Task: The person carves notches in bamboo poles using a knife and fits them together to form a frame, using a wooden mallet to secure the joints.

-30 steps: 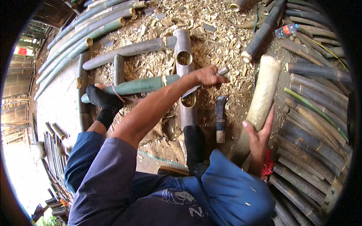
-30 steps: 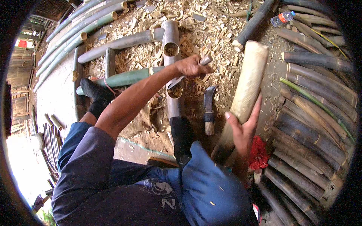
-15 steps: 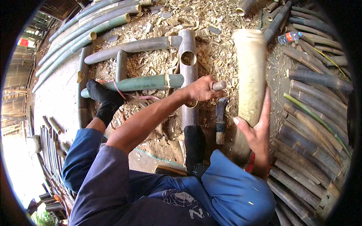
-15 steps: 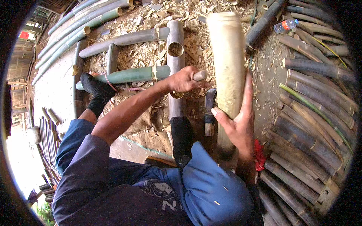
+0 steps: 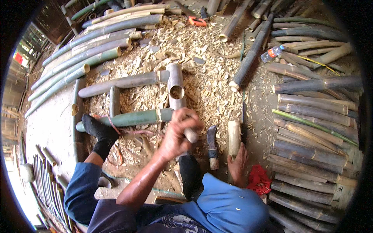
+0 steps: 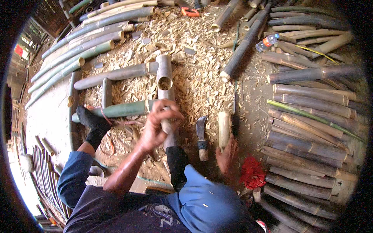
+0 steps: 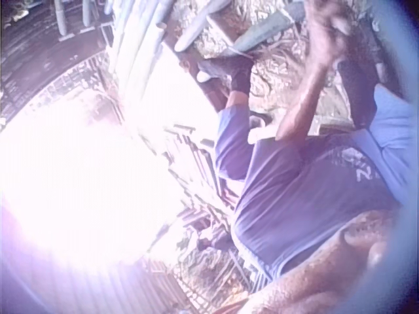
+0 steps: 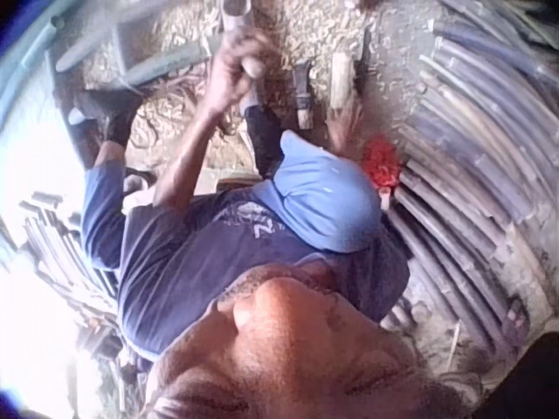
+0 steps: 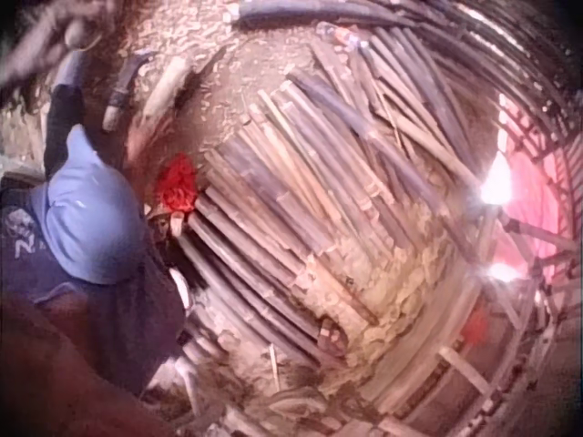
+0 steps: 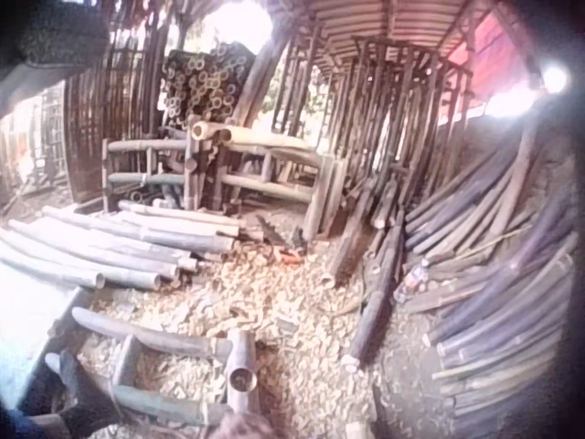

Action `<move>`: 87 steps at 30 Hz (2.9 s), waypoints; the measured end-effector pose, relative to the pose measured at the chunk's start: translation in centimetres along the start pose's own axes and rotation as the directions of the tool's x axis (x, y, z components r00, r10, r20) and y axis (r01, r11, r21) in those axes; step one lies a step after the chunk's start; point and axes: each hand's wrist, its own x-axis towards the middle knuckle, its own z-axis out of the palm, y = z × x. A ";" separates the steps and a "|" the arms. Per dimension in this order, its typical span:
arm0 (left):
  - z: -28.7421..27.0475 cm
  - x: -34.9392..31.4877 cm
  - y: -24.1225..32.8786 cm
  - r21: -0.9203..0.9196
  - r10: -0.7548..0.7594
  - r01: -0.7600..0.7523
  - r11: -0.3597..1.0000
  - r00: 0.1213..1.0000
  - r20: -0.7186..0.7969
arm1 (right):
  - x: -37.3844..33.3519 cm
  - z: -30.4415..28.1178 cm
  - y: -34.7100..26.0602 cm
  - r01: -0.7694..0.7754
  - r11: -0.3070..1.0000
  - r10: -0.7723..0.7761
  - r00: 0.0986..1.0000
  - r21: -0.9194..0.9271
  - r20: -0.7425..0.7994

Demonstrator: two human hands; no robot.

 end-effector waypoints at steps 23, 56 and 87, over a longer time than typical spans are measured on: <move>-6.7 -5.7 -17.4 0.725 -0.457 0.478 0.495 0.853 -0.251 | 35.3 4.1 -4.6 -0.360 0.911 0.388 0.914 0.202 -0.117; 3.7 -0.6 -6.3 -0.391 -0.395 0.735 0.554 0.645 0.654 | 4.3 -3.7 -7.8 -0.759 0.245 -0.167 0.579 0.603 0.798; 0.5 -11.2 -1.3 0.392 -0.330 0.359 0.847 0.933 -0.140 | 19.3 -18.6 -20.2 0.159 -0.159 0.041 0.987 0.974 -0.155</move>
